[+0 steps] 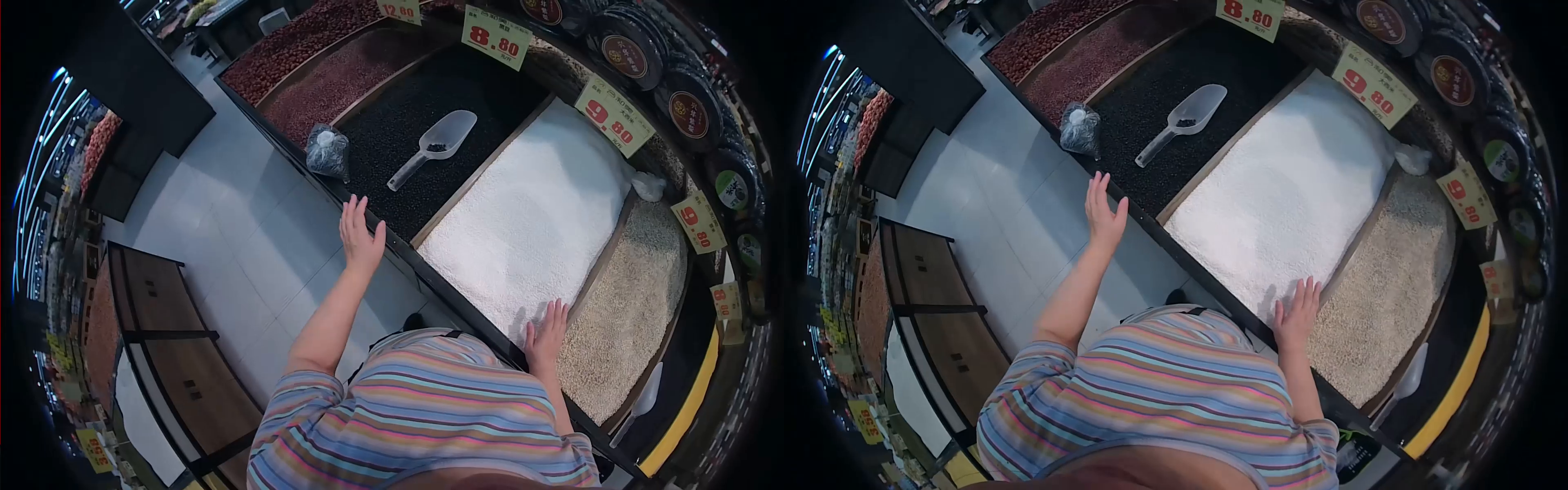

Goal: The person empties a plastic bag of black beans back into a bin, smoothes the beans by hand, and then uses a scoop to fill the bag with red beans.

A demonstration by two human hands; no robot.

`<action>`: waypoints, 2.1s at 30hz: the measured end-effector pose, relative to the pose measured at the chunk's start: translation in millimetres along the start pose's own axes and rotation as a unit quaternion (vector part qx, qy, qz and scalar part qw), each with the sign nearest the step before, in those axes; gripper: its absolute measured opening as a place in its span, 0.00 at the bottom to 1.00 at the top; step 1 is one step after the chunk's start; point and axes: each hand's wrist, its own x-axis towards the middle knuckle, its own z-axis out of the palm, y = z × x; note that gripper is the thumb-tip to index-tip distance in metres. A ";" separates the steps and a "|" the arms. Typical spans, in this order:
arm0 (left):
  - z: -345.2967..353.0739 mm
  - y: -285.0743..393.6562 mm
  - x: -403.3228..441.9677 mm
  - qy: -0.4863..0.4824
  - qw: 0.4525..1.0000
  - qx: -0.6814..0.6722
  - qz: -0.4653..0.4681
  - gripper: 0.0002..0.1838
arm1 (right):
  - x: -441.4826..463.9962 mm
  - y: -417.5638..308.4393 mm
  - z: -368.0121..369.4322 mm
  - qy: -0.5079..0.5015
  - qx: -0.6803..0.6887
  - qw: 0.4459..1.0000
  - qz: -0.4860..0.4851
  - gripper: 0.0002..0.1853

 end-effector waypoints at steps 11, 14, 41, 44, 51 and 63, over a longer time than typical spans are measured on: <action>32.2 -143.1 164.9 -0.061 0.948 0.033 -0.311 0.53 | 0.9 -10.8 2.5 0.031 -0.082 0.995 0.043 0.35; 46.7 -138.9 163.6 -0.037 0.938 0.058 -0.340 0.55 | 0.6 -11.9 3.3 0.032 -0.086 0.994 0.053 0.34; 93.2 -154.6 167.8 0.013 0.999 -0.044 -0.005 0.37 | 211.2 -227.9 104.8 0.073 0.190 0.975 -0.082 0.35; 92.7 -164.2 175.5 -0.015 0.996 -0.076 0.053 0.39 | 249.4 -287.3 149.0 0.044 0.200 0.978 -0.039 0.36; 112.5 -176.1 216.3 -0.075 0.975 -0.145 0.148 0.40 | 294.6 -323.7 201.4 -0.005 0.022 0.999 0.028 0.39; 180.9 -152.1 283.1 -0.117 0.950 -0.183 0.226 0.41 | 357.1 -287.9 220.7 -0.022 -0.040 0.997 0.057 0.41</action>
